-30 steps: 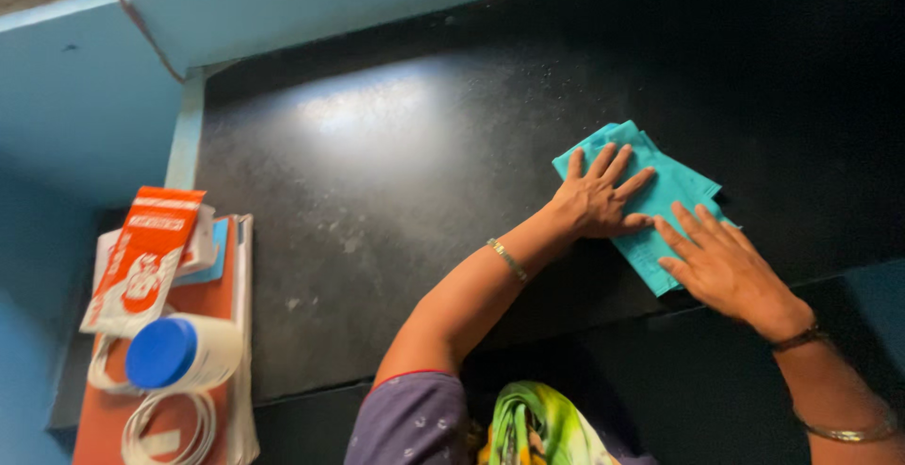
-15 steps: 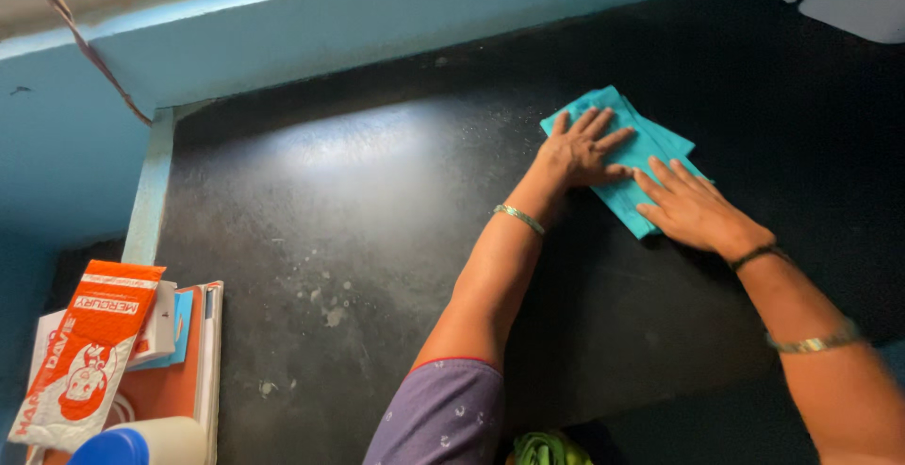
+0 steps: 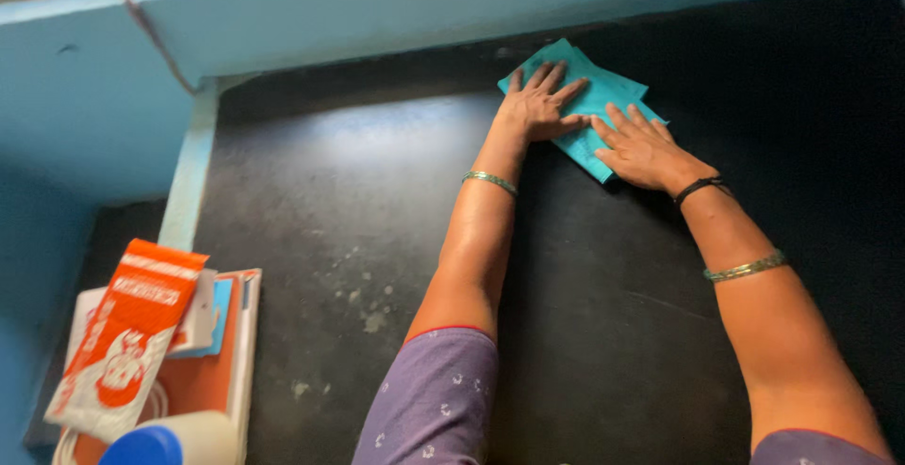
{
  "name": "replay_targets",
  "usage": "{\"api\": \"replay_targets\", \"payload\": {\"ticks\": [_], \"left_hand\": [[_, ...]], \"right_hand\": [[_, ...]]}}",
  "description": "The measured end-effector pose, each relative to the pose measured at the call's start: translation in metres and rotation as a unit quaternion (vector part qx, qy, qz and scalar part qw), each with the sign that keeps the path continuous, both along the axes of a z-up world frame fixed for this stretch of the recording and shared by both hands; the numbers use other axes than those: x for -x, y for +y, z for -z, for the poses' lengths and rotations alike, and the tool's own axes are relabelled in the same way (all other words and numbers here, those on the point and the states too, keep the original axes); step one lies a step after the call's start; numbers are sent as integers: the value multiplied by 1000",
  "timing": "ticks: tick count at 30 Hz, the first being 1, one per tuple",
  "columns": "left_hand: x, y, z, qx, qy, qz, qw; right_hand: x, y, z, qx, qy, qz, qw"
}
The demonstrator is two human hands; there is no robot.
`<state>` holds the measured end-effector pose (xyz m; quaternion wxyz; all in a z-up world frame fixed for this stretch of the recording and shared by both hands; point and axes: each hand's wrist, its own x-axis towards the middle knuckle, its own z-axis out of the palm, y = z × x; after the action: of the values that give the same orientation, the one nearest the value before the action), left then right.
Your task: The person gathers several items including a notebook, boxes, cables, and a jar onto one side of a dark countertop. They then wipe the remaining surface with a blue cloth. Finally, they return the items to their original positions.
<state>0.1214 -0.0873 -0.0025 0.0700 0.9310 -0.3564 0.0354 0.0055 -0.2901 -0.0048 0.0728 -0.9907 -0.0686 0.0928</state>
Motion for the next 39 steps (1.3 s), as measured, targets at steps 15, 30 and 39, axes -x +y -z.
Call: {"api": "replay_targets", "payload": {"ticks": [15,30,39], "left_hand": [[-18,196,6,15,23,-116,993],[68,303,2,0,32,-241,970],[165,323,-6,-19,61,-292,954]], "right_hand": [[-59,171,11,-35,-51,-139,988],[-12,274,3,-47,-57,-227,971],[62,293,-3,-34,-62,-281,957]]}}
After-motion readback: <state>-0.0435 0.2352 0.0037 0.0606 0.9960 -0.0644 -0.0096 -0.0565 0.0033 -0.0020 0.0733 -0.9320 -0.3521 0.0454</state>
